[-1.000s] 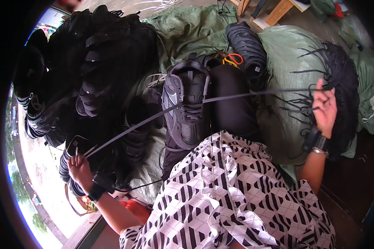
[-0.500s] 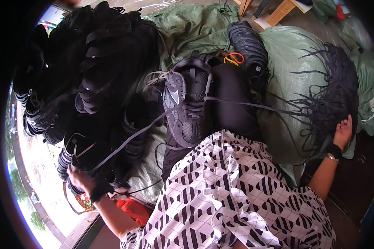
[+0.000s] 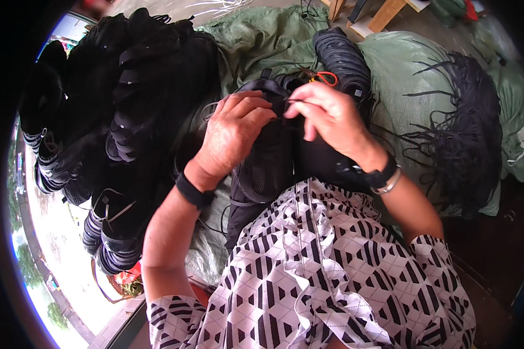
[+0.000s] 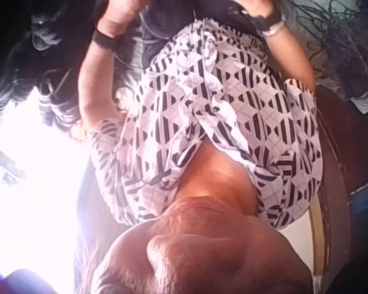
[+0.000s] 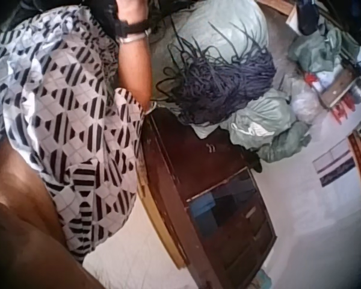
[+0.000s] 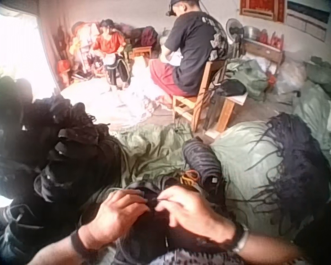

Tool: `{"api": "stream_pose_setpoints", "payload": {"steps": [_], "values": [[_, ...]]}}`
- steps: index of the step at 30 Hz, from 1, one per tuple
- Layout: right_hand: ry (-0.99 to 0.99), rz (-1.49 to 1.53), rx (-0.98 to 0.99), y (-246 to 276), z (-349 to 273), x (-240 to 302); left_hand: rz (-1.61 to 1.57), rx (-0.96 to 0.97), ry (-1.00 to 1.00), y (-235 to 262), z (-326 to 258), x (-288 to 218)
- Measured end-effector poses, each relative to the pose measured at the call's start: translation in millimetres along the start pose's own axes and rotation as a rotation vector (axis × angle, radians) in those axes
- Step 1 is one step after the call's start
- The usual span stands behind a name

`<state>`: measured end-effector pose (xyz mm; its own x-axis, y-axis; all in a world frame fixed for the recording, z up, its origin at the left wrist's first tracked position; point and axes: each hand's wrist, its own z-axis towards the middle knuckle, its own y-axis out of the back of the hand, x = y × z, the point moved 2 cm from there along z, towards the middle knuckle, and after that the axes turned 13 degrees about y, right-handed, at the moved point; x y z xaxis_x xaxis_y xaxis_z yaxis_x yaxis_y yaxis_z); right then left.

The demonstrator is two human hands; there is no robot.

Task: Threading laces into a black athletic shoe and pulling them through.

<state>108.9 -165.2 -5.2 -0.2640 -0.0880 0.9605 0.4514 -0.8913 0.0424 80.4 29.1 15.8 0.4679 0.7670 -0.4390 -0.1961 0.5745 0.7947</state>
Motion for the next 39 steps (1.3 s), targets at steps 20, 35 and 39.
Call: {"api": "stream_pose_setpoints", "payload": {"steps": [20, 35, 39], "values": [[-0.108, -0.016, 0.041, -13, 20, -30, 0.203, 0.558, 0.355, 12, 15, 23], [-0.015, -0.032, 0.071, -10, 21, -41, 0.220, 0.637, 0.307, -4, 18, 21], [-0.047, -0.036, 0.085, -7, 21, -41, 0.086, 0.585, 0.321, 0, 13, 23]]}}
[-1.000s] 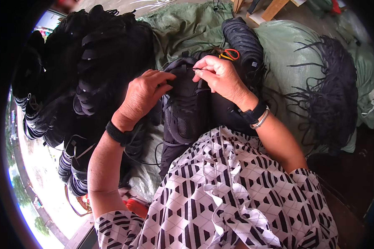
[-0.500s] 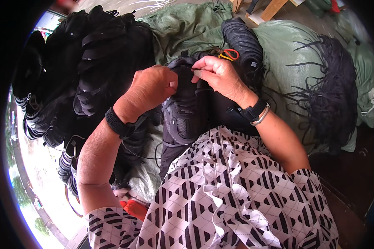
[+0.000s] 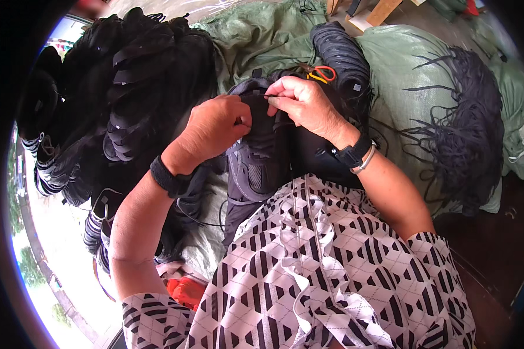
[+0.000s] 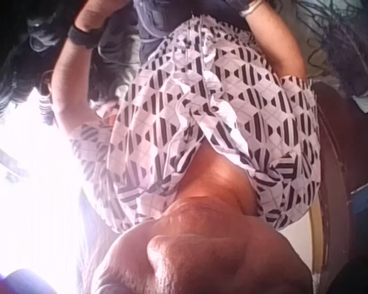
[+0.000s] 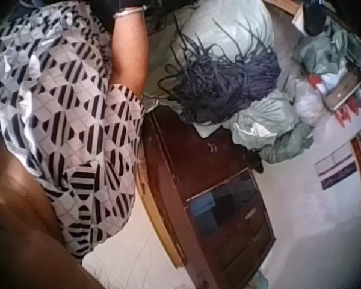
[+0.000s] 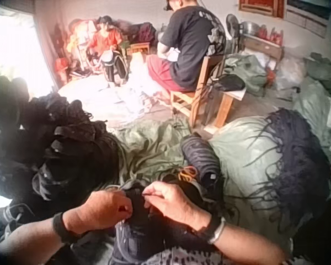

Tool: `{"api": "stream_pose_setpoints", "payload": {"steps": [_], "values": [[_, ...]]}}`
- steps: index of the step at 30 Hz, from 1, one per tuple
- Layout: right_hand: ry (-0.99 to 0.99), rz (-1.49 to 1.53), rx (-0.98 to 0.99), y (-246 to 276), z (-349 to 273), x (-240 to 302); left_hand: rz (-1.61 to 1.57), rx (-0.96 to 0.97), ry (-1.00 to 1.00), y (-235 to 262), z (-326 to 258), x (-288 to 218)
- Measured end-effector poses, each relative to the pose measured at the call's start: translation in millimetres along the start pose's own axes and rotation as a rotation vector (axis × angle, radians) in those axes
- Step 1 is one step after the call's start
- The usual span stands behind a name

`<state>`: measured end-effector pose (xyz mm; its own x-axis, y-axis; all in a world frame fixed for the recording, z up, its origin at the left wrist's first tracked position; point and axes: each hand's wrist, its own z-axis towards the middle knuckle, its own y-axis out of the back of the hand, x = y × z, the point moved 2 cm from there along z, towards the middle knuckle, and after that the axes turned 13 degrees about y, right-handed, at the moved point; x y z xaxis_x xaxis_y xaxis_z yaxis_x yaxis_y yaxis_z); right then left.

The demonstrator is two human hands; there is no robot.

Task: Threading laces into a black athletic shoe and pulling them through.

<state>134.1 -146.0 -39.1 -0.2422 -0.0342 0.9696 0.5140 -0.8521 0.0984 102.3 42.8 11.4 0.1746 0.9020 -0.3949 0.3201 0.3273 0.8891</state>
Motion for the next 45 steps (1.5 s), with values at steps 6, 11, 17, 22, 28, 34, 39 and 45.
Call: {"api": "stream_pose_setpoints", "payload": {"steps": [6, 11, 17, 22, 28, 34, 39, 45], "values": [[-0.012, 0.060, -0.006, -3, -2, 3, 0.290, 0.187, 0.073, 9, 7, -5], [-0.024, 0.079, -0.020, -4, -3, 0, 0.184, 0.158, 0.052, 3, 7, -3], [-0.066, 0.073, -0.007, 0, 0, 1, -0.004, -0.022, 0.049, -10, -5, -4], [-0.051, 0.130, -0.028, 0, -2, 0, -0.137, -0.123, 0.279, -13, -11, -19], [-0.094, 0.175, -0.055, 4, 0, 1, -0.173, -0.201, 0.131, -13, -12, -21], [-0.038, 0.433, -0.236, 15, -2, -5, -0.003, -0.274, 0.221, -23, -11, -30], [-0.096, 0.436, -0.211, 19, -2, 1, -0.090, -0.257, 0.197, -24, -17, -30], [-0.122, 0.178, -0.105, 24, -12, 10, 0.637, -0.294, -0.164, -29, -12, -54]]}}
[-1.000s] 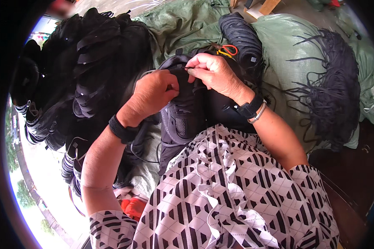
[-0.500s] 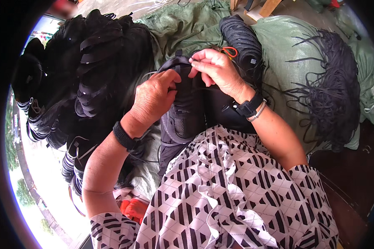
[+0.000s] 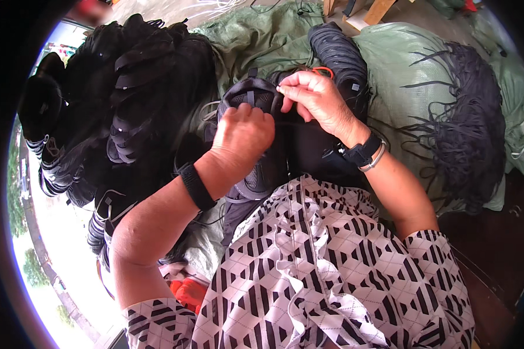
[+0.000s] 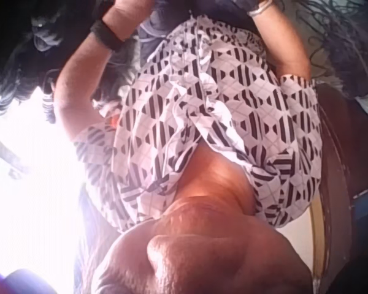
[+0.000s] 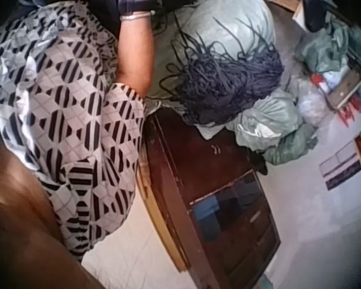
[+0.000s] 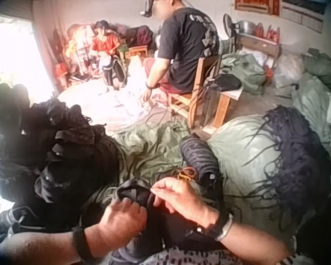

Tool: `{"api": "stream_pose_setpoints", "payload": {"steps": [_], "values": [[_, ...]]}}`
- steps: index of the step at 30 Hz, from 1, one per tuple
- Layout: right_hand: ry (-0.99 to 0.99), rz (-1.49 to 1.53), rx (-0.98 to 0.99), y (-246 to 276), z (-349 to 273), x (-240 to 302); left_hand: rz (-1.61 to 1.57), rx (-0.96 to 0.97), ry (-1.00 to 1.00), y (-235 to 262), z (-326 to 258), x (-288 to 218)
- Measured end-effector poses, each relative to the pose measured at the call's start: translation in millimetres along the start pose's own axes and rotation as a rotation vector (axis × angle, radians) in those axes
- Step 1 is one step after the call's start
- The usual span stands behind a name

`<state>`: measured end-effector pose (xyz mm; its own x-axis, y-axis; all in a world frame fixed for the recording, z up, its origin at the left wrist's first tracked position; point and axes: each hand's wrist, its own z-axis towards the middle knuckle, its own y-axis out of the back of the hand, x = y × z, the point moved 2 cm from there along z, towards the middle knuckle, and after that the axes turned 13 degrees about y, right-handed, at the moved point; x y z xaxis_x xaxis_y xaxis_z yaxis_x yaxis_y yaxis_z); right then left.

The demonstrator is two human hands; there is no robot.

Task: Threading laces into a black athletic shoe and pulling them through.

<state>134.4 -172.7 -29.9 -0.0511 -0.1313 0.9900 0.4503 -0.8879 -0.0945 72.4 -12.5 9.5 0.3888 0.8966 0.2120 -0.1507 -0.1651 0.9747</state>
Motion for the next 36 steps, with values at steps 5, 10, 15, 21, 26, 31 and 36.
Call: {"api": "stream_pose_setpoints", "payload": {"steps": [5, 10, 15, 21, 26, 31, 36], "values": [[0.036, -0.062, 0.010, 10, -3, -1, -0.444, -0.089, 0.106, -10, 6, 21], [0.002, -0.076, 0.010, 15, -1, 1, -0.753, 0.050, 0.134, -2, 0, 25], [0.026, -0.267, 0.266, -15, 7, 1, -0.397, 0.025, 0.009, -7, 0, 18], [0.033, -0.244, 0.263, -9, 8, -17, -1.223, 0.441, -0.111, 21, -17, -12], [0.282, -0.700, 0.355, -24, 6, -2, -1.302, 0.462, -0.146, 32, -27, -33], [0.245, -1.002, 0.422, -34, 4, 15, -0.666, -0.104, 0.105, 28, 3, 29], [0.209, -0.928, 0.487, -31, 11, 15, -0.268, 0.041, 0.094, 0, 3, 47]]}}
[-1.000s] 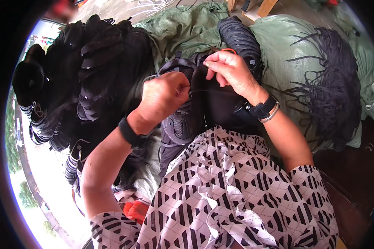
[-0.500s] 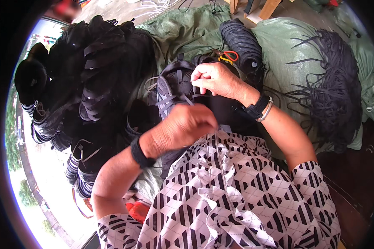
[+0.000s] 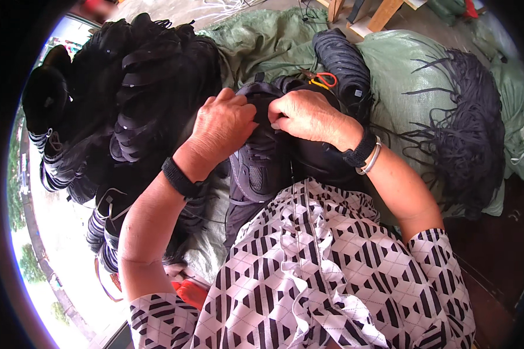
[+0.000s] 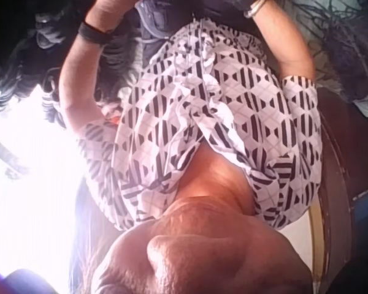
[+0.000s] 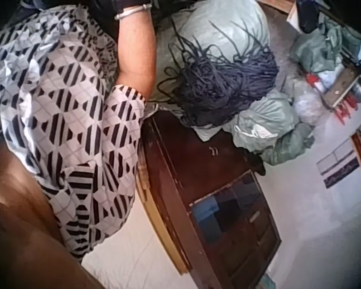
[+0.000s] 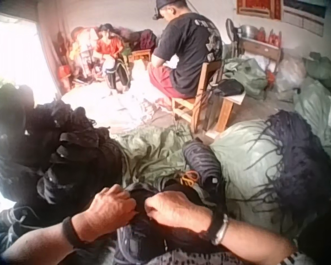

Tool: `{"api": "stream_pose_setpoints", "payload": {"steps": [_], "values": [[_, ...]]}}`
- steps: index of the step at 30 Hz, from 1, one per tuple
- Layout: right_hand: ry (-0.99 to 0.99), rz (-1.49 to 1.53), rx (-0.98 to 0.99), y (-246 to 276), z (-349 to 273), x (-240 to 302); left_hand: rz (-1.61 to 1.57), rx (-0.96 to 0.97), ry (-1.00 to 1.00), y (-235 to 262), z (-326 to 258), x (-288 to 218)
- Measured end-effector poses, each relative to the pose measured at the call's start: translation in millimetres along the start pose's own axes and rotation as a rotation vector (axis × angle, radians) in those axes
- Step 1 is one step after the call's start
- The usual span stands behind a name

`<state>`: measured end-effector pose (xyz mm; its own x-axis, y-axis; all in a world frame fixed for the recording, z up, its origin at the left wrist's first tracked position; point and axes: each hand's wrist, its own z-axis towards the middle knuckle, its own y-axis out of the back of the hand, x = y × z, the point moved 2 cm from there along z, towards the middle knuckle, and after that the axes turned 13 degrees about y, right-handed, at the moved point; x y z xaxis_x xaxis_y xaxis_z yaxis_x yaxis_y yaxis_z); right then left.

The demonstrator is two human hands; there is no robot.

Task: Threading laces into a black athletic shoe and pulling them through.

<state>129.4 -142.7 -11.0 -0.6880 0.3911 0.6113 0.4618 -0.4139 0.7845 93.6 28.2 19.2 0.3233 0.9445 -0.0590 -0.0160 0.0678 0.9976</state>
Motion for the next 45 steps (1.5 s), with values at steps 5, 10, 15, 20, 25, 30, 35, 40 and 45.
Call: {"api": "stream_pose_setpoints", "payload": {"steps": [5, 10, 15, 20, 25, 30, 35, 40, 45], "values": [[-0.005, -0.067, -0.006, -3, 4, 2, -0.017, 0.144, 0.147, -2, -3, 2], [-0.105, 0.039, -0.095, -22, -3, 7, -0.170, 0.194, 0.205, -6, -3, 6], [-0.094, -0.033, 0.007, -13, 0, 6, -0.256, 0.140, 0.201, -12, -7, 6], [-0.038, -0.005, -0.166, -25, 9, 9, -0.283, 0.086, 0.230, -11, -9, 5], [-0.060, -0.011, -0.164, -24, -6, 14, -0.280, 0.138, 0.291, -12, -11, 0], [-0.060, -0.037, -0.214, -31, -9, 16, -0.284, 0.134, 0.315, -8, -13, -1], [-0.088, -0.104, -0.207, -41, -4, 20, -0.245, 0.141, 0.304, -11, -9, 2], [-0.140, 0.044, -0.326, -36, -8, 16, -0.283, 0.100, 0.266, -11, -11, 1], [-0.219, 0.005, -0.307, -41, -3, 23, -0.280, 0.077, 0.271, -13, -14, 1]]}}
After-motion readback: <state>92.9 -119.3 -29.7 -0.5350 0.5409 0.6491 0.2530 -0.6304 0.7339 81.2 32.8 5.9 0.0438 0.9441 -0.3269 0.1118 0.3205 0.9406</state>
